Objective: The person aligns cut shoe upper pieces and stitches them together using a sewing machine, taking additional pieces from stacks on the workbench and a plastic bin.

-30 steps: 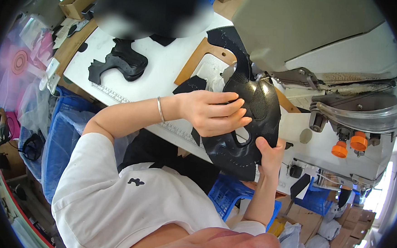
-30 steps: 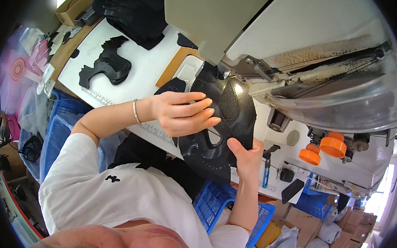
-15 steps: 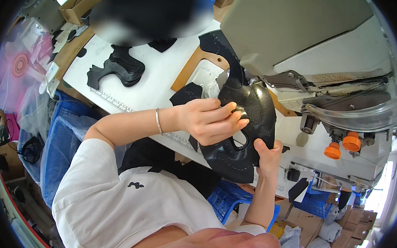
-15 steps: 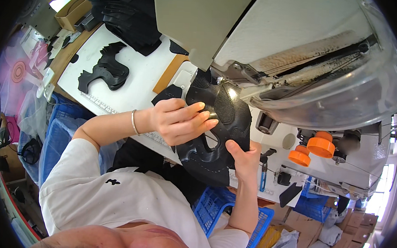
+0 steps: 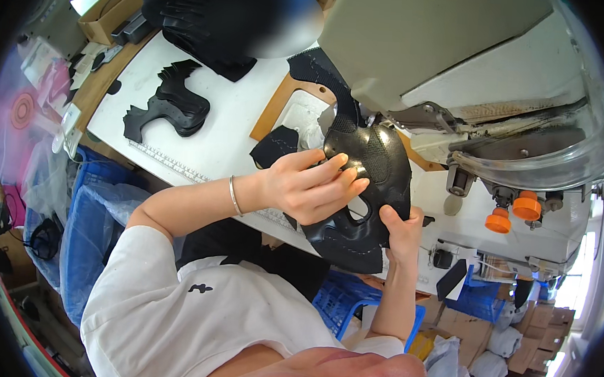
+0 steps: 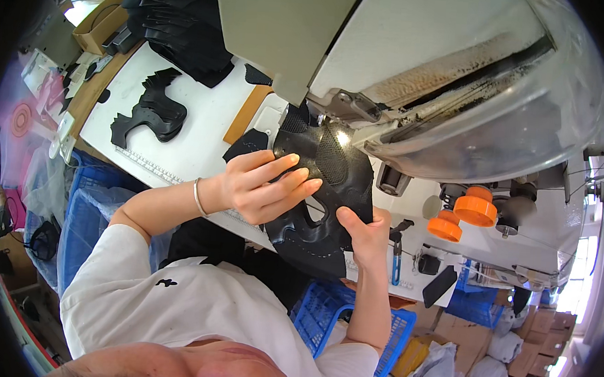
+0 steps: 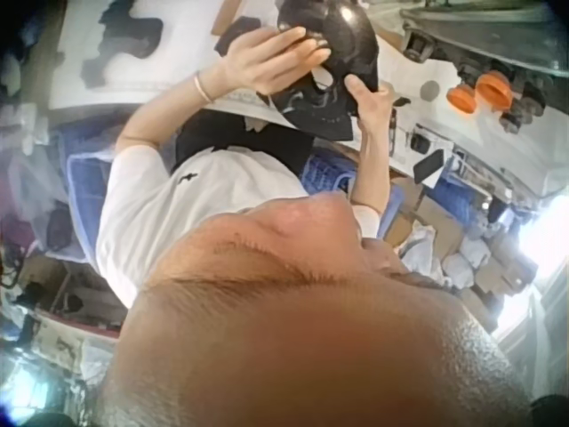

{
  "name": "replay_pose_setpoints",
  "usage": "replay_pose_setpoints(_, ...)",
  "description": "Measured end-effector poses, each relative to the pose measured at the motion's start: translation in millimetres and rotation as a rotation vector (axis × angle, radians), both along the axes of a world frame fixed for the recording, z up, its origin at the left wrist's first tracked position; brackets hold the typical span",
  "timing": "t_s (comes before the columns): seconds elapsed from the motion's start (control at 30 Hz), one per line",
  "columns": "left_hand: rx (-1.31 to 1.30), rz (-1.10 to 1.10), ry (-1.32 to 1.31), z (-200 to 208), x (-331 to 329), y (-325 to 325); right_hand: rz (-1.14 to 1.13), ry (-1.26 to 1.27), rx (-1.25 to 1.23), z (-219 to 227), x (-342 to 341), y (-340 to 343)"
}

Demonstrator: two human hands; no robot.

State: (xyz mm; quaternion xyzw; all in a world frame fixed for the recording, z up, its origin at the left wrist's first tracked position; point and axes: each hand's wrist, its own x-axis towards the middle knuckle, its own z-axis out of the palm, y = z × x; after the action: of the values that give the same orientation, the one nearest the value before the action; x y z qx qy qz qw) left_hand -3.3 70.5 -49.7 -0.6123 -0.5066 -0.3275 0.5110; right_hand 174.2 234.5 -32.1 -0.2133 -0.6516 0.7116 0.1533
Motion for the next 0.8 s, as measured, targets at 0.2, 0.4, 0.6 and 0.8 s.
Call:
replay_pose_setpoints(0.2, 0.04, -0.016, -0.001, -5, -8, 0, -0.053, 0.071, 0.003, 5, -10, -20)
replay_pose_setpoints(0.4, 0.034, -0.044, 0.011, -3, -15, -2, -0.081, 0.133, 0.064, 6, -10, -28)
replay_pose_setpoints(0.6, 0.036, -0.056, 0.016, -3, -17, -1, -0.087, 0.126, 0.039, 5, -11, -25)
replay_pose_setpoints(0.8, 0.044, -0.066, 0.006, -3, -19, 2, -0.082, 0.075, 0.029, 3, -9, -18)
